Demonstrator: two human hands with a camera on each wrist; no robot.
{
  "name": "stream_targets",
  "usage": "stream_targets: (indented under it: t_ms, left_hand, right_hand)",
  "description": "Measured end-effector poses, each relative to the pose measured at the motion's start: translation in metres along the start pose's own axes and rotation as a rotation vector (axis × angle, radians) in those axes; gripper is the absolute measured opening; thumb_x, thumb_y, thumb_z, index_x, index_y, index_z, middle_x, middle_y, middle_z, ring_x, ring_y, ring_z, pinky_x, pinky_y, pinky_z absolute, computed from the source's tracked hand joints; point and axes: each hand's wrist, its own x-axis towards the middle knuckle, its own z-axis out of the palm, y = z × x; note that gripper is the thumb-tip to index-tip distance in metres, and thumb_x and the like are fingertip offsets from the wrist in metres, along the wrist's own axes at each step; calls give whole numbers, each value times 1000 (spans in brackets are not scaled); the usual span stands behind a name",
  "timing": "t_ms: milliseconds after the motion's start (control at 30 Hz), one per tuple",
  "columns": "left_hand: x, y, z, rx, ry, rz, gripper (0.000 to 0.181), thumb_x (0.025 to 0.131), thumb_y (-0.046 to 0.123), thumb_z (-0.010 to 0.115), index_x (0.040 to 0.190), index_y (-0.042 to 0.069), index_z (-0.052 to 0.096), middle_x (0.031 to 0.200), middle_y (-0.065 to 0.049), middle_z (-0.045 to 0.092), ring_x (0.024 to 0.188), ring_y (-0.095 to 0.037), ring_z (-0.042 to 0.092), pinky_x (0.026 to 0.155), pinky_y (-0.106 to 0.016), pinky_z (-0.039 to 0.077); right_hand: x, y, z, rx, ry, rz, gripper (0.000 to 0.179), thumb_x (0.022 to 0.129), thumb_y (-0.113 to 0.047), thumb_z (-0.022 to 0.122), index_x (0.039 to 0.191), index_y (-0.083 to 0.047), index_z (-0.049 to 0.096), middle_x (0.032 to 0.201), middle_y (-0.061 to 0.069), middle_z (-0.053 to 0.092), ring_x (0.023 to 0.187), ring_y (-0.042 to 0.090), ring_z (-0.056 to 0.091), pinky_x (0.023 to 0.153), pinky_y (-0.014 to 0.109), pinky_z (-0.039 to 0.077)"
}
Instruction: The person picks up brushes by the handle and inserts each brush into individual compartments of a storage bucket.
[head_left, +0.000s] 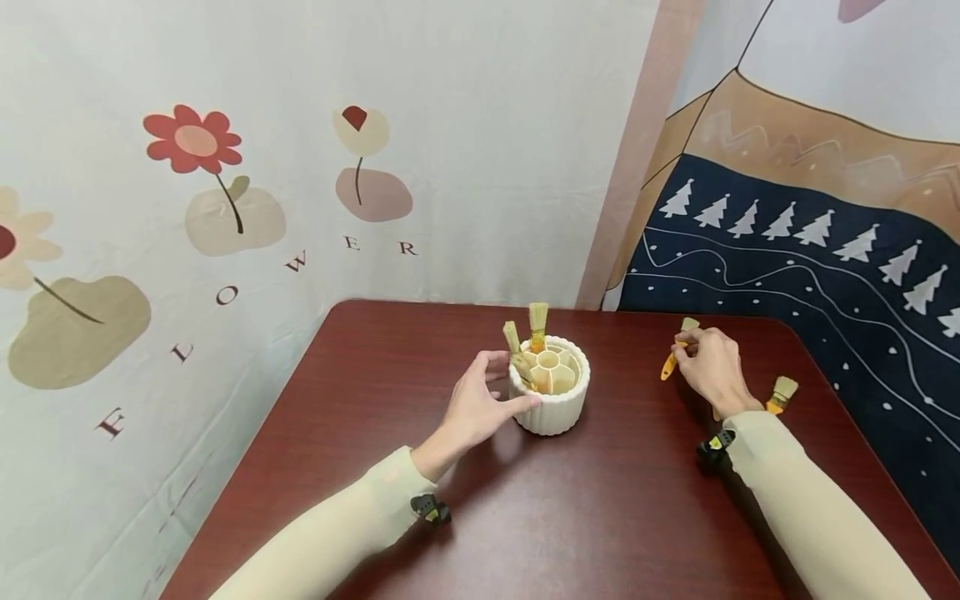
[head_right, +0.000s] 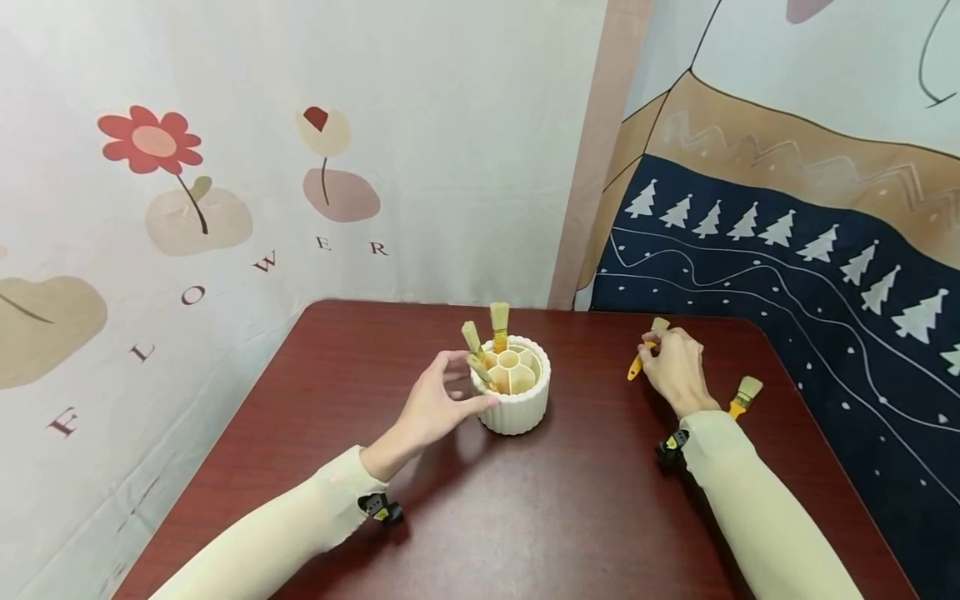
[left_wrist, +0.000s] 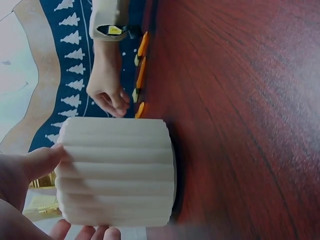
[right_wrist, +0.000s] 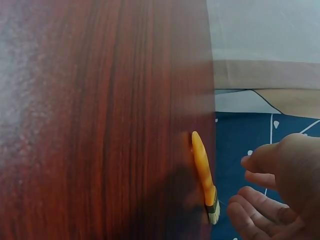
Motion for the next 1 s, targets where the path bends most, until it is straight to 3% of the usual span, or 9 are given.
stream_targets:
  t_ms: [300,500,600,767,1000]
  left_hand:
    - [4,-2,-7,-51,-42,-18,81,89,22,103,160,13,64,151,-20,76,136,-42,78,117,-58,66]
    - [4,-3,-9,-59,-57,-22,80,90,22,102,161,16,65,151,-20,76,137,-42,78,116,-57,67]
    - [4,-4,-10,-67,-58,-16,80,90,21,102,161,15,66,151,-21,76,138,-43,78,118,-59,65]
    - [4,-3,-10,-75,-54,-15,79,90,21,102,160,15,66,150,-21,77,136,-42,79,118,-61,65]
    - [3,-3,-11,-83,-51,-29,79,90,20,102,160,16,66,149,-20,77,134,-42,80,114,-55,68]
  right_hand:
    - [4,4,4,-15,-42,22,32,108,-5,77,133,16,76,131,41,70,130,59,59,121,79,42]
    - [5,6,7,-23,-68,44,32,109,-4,76,133,18,76,133,42,71,137,61,56,129,82,32]
    - [7,7,8,-29,-65,36,33,108,-5,77,133,17,76,138,42,71,136,60,57,124,79,34]
    - [9,7,10,-51,-65,13,33,106,-6,79,132,16,78,143,42,71,132,60,61,102,71,38]
    - [11,6,10,-64,-98,10,35,105,-5,78,133,16,78,136,43,71,132,62,61,99,72,37]
